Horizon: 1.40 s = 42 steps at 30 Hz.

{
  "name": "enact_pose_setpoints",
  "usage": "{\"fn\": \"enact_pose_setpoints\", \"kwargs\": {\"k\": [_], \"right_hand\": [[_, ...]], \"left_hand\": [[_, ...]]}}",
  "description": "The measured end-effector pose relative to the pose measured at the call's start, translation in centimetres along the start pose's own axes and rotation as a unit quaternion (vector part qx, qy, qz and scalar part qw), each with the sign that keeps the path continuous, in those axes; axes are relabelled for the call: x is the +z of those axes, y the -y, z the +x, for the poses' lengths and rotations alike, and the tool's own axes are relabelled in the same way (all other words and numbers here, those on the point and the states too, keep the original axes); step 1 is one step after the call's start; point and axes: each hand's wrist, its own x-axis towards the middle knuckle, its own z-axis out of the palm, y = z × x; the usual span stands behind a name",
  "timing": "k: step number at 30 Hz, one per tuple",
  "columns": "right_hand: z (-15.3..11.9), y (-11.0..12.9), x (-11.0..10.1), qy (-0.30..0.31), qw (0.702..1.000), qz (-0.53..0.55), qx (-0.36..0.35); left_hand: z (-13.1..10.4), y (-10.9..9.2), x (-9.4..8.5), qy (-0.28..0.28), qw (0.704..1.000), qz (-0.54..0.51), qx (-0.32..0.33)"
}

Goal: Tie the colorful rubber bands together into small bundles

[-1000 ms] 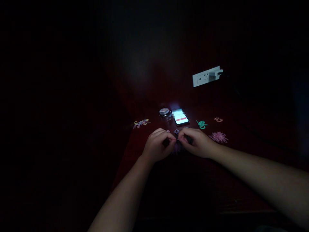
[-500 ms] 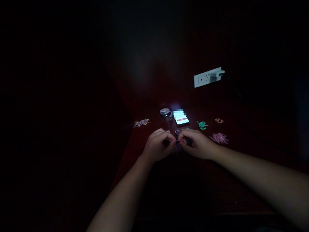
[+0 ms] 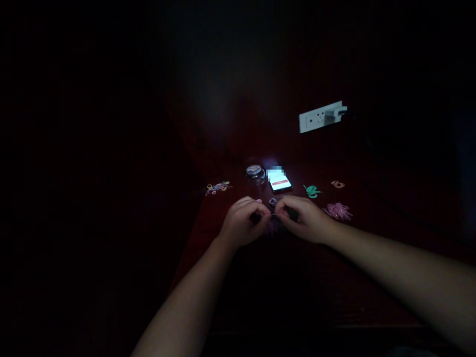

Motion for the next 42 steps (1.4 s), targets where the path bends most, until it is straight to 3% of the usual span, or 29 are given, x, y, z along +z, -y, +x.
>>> {"fn": "enact_pose_setpoints", "kwargs": {"k": [22, 31, 42], "right_hand": [[0.17, -0.26, -0.02, -0.012, 1.0, -0.019, -0.009], [0.17, -0.34, 0.17, -0.011, 1.0, -0.022, -0.002], [0.26, -0.09, 0.34, 0.013, 1.0, -0.018, -0.007]], "left_hand": [[0.08, -0.09, -0.11, -0.006, 1.0, 0.005, -0.001], [-0.05, -0.05, -0.03, 0.056, 0.998, -0.023, -0.006], [-0.09, -0.04, -0.02, 0.08, 0.996, -0.028, -0.037]]}}
